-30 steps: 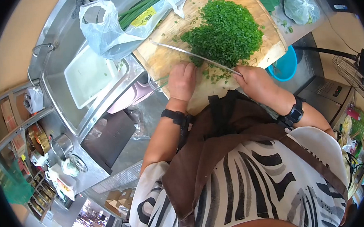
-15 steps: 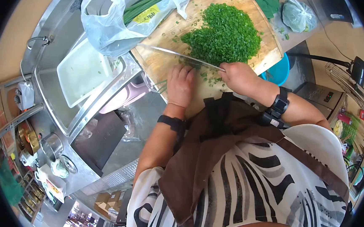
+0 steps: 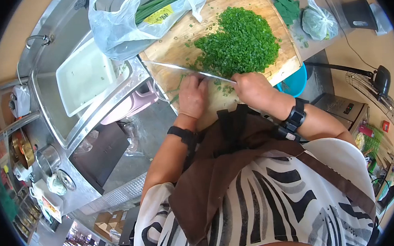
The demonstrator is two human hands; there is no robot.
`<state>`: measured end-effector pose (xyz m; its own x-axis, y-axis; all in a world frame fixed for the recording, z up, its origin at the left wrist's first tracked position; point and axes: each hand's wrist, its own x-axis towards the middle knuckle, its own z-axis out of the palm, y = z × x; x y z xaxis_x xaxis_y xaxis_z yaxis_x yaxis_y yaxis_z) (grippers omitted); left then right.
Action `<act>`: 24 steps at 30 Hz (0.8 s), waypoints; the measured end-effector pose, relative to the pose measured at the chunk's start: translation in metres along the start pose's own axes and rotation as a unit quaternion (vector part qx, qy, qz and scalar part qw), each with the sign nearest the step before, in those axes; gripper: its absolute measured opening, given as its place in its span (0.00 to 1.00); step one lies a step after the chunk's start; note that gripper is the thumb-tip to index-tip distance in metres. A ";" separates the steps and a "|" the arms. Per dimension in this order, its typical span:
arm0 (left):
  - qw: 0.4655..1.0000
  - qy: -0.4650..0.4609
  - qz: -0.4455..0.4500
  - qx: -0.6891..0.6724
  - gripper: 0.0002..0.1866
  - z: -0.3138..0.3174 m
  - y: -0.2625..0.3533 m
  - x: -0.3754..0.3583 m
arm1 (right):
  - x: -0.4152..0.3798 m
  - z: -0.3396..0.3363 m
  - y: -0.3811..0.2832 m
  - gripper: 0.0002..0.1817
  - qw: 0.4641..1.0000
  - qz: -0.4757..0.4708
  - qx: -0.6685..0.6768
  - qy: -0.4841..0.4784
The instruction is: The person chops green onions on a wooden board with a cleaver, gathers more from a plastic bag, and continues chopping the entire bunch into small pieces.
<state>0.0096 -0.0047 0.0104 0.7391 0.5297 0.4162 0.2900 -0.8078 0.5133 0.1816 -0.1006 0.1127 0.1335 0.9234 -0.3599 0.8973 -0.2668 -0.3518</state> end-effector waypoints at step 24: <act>0.998 0.040 0.045 0.010 0.09 -0.009 -0.003 0.001 | -0.023 -0.016 0.006 0.12 0.999 0.001 0.032 0.022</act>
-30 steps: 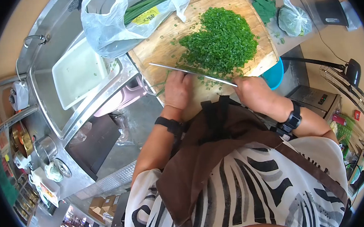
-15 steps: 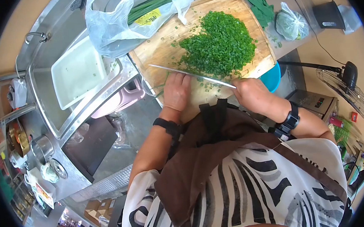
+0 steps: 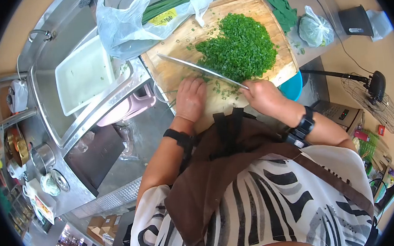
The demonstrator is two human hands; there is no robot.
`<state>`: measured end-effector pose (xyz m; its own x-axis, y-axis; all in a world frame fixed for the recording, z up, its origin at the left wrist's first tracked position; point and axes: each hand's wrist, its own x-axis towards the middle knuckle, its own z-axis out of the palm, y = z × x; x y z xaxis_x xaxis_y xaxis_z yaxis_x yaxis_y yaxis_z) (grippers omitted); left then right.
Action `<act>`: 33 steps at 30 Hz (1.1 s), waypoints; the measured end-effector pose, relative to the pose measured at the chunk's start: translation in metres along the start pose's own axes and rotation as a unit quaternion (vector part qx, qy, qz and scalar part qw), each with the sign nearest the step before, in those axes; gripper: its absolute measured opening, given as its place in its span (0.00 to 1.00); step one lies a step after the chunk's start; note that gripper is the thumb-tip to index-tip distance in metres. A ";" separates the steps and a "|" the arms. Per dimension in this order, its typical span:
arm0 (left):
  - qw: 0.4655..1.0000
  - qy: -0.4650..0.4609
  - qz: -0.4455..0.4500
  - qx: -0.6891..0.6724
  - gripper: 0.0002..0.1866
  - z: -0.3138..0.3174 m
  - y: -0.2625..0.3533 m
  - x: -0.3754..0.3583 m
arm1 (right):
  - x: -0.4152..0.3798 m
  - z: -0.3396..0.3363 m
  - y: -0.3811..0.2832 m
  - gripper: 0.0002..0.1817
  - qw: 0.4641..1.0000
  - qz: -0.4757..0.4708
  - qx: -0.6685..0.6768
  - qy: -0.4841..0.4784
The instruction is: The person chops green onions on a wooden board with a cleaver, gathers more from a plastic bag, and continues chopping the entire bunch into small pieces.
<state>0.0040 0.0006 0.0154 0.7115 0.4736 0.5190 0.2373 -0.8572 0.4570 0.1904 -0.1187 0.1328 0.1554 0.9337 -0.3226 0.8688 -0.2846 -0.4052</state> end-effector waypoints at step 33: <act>0.999 -0.036 -0.001 -0.033 0.10 -0.011 -0.005 -0.003 | 0.014 0.013 -0.010 0.12 1.000 0.013 0.019 0.006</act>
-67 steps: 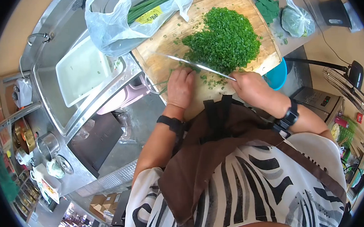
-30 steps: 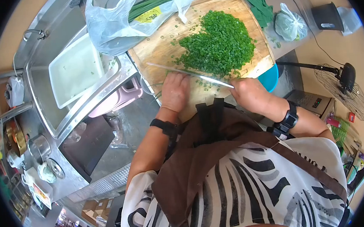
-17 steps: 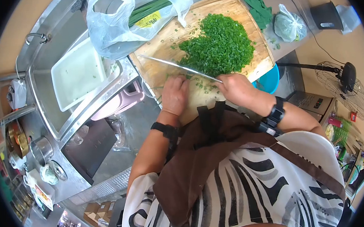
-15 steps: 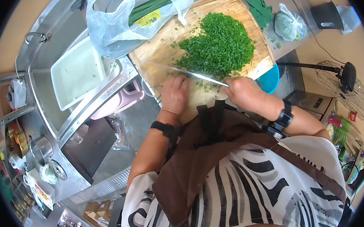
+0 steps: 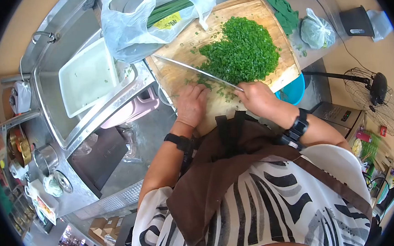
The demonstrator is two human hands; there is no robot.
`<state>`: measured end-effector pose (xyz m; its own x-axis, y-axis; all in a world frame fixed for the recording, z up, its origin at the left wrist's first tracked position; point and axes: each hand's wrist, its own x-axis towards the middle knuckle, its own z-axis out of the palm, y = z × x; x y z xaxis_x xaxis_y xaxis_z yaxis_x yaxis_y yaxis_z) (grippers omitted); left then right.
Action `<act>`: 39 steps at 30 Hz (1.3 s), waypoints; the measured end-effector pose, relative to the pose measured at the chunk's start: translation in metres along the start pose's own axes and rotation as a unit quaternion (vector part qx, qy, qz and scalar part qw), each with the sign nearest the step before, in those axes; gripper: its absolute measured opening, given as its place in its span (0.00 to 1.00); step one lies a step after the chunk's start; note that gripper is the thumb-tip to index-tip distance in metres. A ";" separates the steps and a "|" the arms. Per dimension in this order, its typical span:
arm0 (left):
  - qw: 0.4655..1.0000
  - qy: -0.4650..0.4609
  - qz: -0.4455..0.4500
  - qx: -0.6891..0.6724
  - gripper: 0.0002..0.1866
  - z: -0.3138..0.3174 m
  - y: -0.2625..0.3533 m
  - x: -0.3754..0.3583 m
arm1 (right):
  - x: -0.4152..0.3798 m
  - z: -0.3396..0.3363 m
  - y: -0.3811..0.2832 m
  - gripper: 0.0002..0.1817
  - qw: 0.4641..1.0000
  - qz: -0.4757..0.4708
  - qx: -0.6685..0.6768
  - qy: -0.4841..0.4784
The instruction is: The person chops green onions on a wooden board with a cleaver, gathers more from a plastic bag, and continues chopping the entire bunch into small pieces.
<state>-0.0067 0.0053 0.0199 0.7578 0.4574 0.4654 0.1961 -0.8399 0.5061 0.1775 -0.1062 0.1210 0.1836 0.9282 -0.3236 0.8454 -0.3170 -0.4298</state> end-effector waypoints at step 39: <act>1.000 0.002 -0.013 -0.004 0.12 -0.008 -0.005 -0.011 | -0.029 -0.013 -0.010 0.09 0.998 0.022 -0.026 -0.061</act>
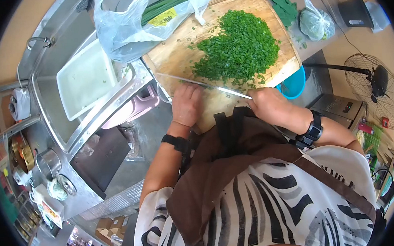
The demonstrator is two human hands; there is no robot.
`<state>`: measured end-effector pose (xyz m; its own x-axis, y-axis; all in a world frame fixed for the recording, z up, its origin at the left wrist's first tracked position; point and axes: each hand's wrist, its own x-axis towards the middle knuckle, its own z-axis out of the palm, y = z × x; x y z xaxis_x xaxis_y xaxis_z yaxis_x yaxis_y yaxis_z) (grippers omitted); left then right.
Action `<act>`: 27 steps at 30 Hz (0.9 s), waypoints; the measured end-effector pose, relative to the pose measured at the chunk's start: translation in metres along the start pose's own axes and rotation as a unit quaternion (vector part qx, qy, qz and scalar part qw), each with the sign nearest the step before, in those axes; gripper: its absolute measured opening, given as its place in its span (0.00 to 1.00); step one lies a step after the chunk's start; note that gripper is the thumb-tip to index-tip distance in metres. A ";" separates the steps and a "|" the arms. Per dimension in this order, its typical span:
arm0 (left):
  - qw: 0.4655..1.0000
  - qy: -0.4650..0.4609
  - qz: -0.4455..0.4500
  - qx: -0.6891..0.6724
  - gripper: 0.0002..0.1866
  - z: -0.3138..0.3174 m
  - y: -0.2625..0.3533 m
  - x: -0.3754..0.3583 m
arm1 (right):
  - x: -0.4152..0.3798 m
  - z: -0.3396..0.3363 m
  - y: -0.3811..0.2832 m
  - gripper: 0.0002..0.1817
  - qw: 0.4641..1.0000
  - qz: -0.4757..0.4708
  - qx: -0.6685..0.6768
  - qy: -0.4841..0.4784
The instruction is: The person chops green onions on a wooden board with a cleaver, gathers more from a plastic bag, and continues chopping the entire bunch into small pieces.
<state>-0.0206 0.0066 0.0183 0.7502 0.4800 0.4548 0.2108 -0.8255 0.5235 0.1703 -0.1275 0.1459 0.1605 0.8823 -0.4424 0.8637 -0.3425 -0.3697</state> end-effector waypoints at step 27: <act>0.994 0.001 -0.112 -0.001 0.09 0.000 0.004 0.001 | 0.050 0.012 0.008 0.14 0.994 -0.002 0.098 -0.040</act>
<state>-0.0196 0.0038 0.0209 0.6831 0.6519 0.3292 0.3711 -0.6981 0.6123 0.1797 -0.0898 0.1112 0.1116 0.8584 -0.5008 0.7531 -0.4019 -0.5210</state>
